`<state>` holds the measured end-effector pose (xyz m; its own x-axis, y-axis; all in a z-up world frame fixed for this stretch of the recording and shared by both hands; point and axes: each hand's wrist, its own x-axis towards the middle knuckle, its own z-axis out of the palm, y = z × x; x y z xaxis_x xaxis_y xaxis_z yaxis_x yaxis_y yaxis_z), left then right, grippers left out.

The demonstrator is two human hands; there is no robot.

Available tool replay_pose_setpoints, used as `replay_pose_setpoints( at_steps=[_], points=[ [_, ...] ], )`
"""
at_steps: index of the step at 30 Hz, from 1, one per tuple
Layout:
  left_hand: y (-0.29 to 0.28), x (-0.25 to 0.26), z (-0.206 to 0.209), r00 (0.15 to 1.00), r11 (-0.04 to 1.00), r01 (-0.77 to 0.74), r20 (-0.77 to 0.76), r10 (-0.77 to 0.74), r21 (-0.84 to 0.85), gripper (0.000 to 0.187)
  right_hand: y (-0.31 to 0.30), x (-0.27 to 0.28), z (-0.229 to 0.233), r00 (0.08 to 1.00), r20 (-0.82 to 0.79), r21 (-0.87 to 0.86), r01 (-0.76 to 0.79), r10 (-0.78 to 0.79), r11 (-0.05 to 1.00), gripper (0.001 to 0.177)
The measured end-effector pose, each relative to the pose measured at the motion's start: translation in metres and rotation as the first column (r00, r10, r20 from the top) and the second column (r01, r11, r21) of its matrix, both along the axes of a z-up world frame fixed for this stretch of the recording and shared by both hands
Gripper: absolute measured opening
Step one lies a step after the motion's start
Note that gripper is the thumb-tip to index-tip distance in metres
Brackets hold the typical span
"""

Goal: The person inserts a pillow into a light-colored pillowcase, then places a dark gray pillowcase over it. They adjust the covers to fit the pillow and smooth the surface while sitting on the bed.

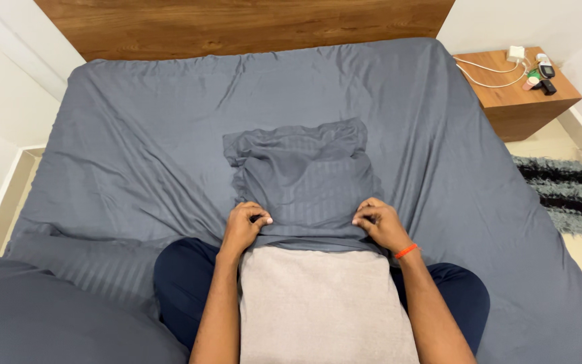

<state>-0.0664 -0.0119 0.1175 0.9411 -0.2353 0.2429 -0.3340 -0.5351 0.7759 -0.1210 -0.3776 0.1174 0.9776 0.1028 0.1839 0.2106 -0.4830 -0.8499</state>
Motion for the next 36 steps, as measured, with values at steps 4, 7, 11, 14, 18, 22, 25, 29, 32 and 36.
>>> replay_pose_setpoints(
  at_steps=[4,7,11,14,18,22,25,29,32,36],
  points=[
    [-0.003,0.000,-0.007,0.992,0.992,-0.112,0.057,0.115,-0.058,0.017,-0.019,-0.001,-0.006,0.988,-0.140,0.058,-0.062,0.070,0.996,0.009],
    [-0.008,0.002,-0.020,0.967,0.994,-0.068,0.241,0.089,-0.091,0.019,-0.026,0.004,-0.011,0.957,-0.246,0.118,-0.126,0.152,0.985,0.008],
    [0.005,0.017,-0.039,0.937,0.982,0.172,-0.319,-0.139,0.075,0.033,-0.015,0.000,-0.011,0.984,-0.140,0.029,0.111,-0.106,0.993,0.011],
    [0.010,0.018,-0.040,0.941,0.986,0.167,-0.299,-0.157,0.007,0.040,-0.013,0.001,-0.011,0.998,0.026,-0.039,0.064,-0.063,0.997,0.008],
    [0.010,0.012,-0.038,0.986,1.000,0.001,-0.168,-0.003,-0.012,0.037,-0.027,0.008,-0.009,0.895,-0.409,0.057,-0.168,0.177,0.984,0.020],
    [0.022,0.017,-0.051,0.789,0.935,0.325,-0.506,-0.350,-0.140,0.056,-0.019,0.005,-0.011,0.990,-0.129,-0.031,0.052,-0.056,0.998,0.015],
    [0.020,0.014,-0.048,0.934,0.992,0.082,-0.342,-0.109,-0.093,0.050,-0.026,0.003,-0.010,0.937,-0.332,-0.020,-0.119,0.106,0.993,0.015],
    [0.025,0.009,-0.045,0.930,0.998,-0.021,-0.366,0.042,0.060,0.058,-0.036,0.007,-0.015,0.839,-0.488,0.176,-0.175,0.240,0.969,0.021],
    [0.029,0.011,-0.040,0.845,0.975,0.137,-0.534,-0.023,0.175,0.063,-0.031,0.004,-0.014,0.885,-0.465,-0.012,0.017,-0.021,1.000,0.021],
    [0.014,-0.003,-0.003,0.944,0.991,-0.018,-0.323,0.062,0.136,0.041,-0.024,0.000,-0.001,0.939,-0.321,0.182,-0.064,0.121,0.981,0.018]
  ],
)
